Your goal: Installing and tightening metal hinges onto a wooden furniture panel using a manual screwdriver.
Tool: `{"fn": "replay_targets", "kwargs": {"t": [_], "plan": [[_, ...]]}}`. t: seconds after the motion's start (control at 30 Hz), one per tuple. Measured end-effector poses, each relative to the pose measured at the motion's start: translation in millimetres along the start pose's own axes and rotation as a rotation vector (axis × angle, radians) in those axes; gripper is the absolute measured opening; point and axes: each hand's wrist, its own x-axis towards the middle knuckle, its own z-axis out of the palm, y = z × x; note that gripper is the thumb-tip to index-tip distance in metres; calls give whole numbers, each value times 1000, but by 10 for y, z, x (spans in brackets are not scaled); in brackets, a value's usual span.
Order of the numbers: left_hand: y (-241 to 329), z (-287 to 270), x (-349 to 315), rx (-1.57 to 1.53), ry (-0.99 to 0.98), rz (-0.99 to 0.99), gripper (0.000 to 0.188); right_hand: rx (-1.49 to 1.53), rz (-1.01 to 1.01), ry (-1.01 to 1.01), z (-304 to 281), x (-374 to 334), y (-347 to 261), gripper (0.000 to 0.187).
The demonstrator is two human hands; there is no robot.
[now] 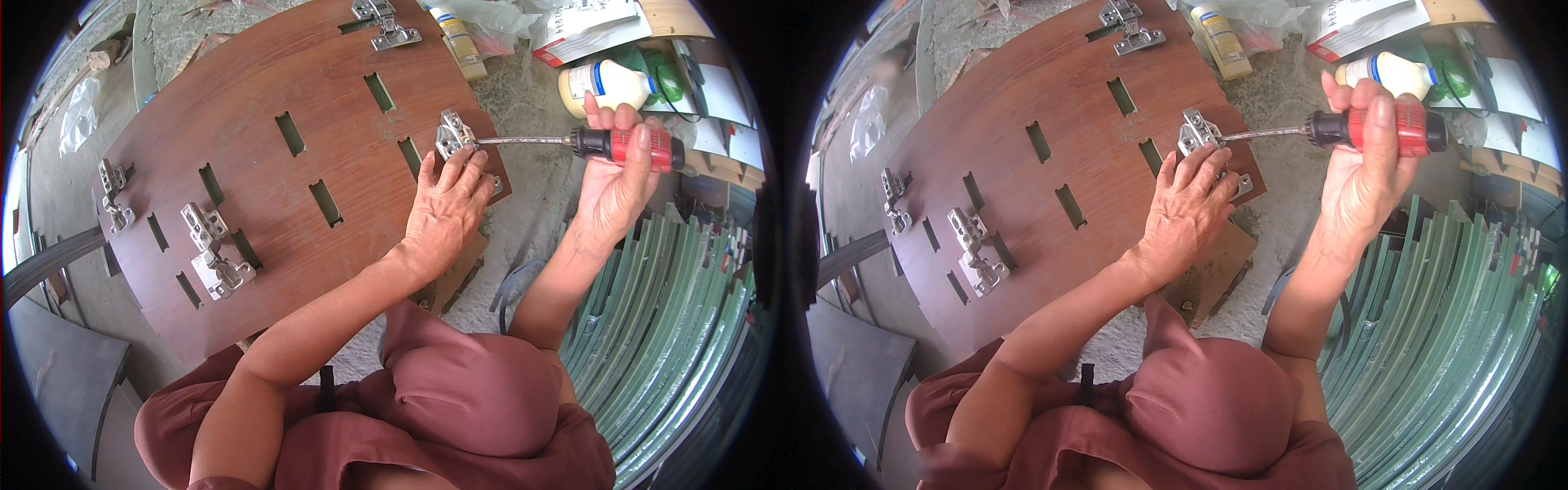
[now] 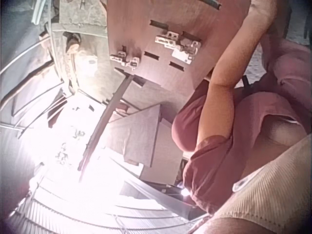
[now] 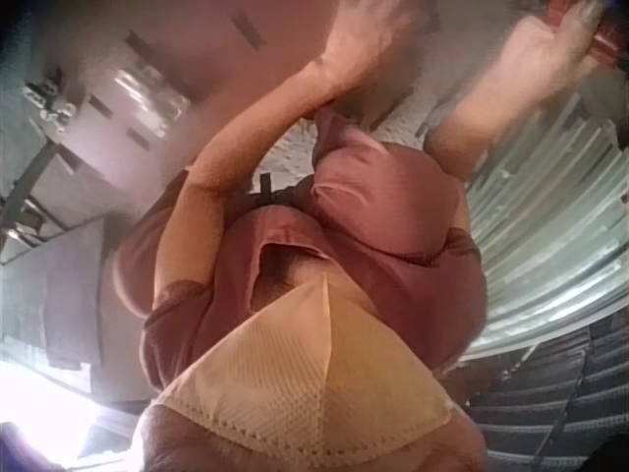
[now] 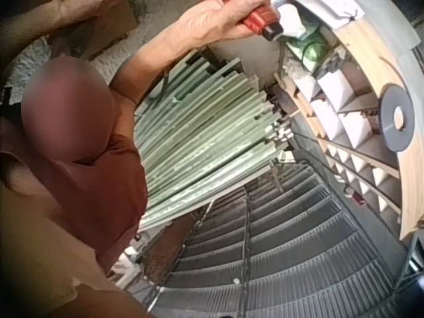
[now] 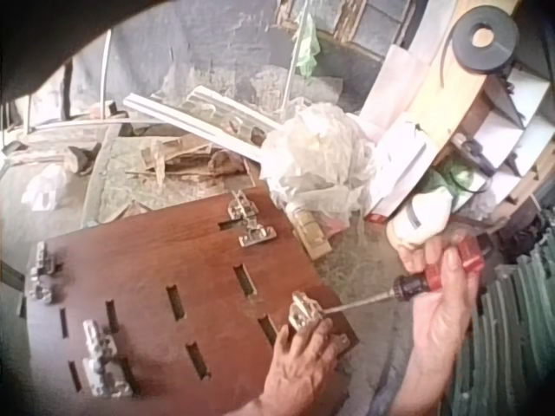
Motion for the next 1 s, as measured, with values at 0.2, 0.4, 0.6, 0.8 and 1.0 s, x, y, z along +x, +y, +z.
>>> {"fn": "replay_targets", "kwargs": {"t": [0.2,0.4,0.6,0.8,1.0], "plan": [[-11,-4,-7,-11,9,0,41,40,-57,123,49,-1,-41,14],[-2,4,1,-13,16,-1,41,45,-28,60,137,-32,43,14],[2,-2,-1,1,10,-4,41,146,52,-73,189,-41,15,36],[-3,-10,7,1,3,-2,40,-119,-53,-161,140,-20,56,43],[7,-28,6,9,-4,1,38,-67,-143,-269,176,2,-25,49]]}}
